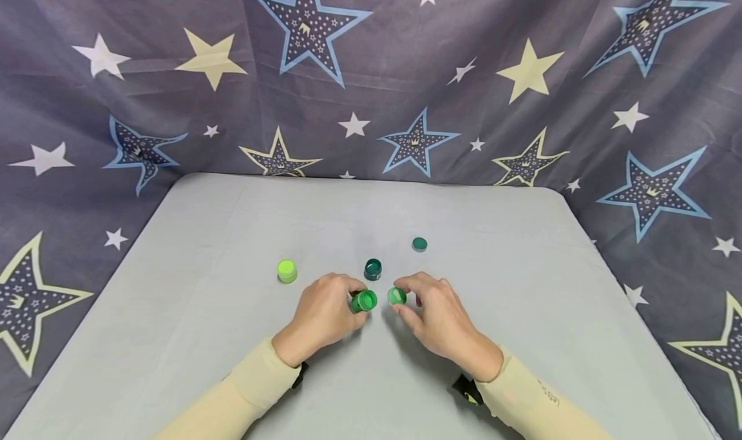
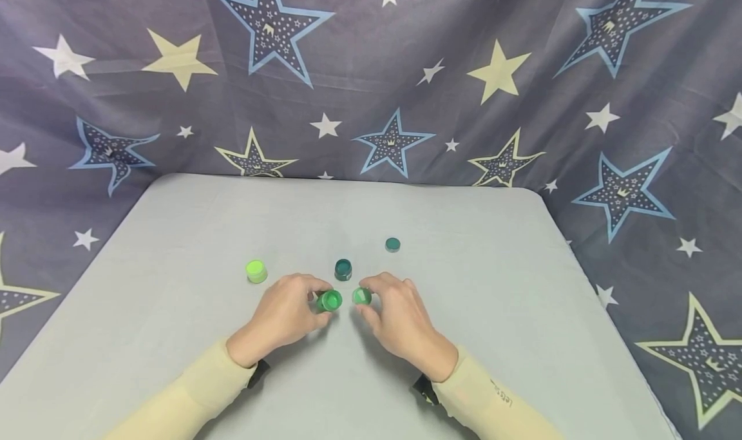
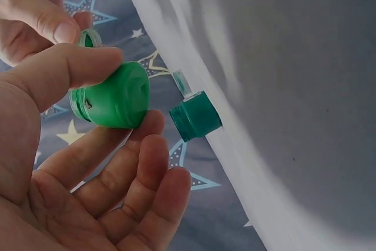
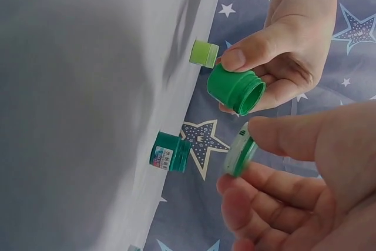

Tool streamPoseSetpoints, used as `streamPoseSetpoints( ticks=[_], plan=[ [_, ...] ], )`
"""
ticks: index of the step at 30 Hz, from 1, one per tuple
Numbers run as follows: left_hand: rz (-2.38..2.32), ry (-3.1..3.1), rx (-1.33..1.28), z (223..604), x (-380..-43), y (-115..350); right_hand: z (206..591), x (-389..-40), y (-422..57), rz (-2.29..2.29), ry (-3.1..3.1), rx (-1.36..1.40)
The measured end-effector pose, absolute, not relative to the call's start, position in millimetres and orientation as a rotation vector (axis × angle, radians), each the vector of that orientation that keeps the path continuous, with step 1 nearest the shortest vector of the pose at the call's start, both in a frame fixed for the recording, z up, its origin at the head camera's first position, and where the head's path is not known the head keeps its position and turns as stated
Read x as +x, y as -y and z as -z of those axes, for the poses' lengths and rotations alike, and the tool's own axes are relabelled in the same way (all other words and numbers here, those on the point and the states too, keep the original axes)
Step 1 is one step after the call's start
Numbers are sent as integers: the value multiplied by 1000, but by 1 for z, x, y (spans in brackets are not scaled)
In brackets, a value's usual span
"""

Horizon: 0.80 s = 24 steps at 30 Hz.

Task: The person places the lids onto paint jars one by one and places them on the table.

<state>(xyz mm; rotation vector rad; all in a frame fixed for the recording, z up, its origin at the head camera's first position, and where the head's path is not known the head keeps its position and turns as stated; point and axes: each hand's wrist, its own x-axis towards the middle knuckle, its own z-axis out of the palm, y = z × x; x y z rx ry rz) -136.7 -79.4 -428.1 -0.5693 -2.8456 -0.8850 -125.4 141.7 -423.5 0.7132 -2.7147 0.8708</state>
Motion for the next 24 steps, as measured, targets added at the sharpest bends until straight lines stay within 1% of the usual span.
streamPoseSetpoints(
  ticks=[24],
  plan=[
    [888,2890,-631,432,-133,76,424,-119,-131,-915,2656,821]
  ],
)
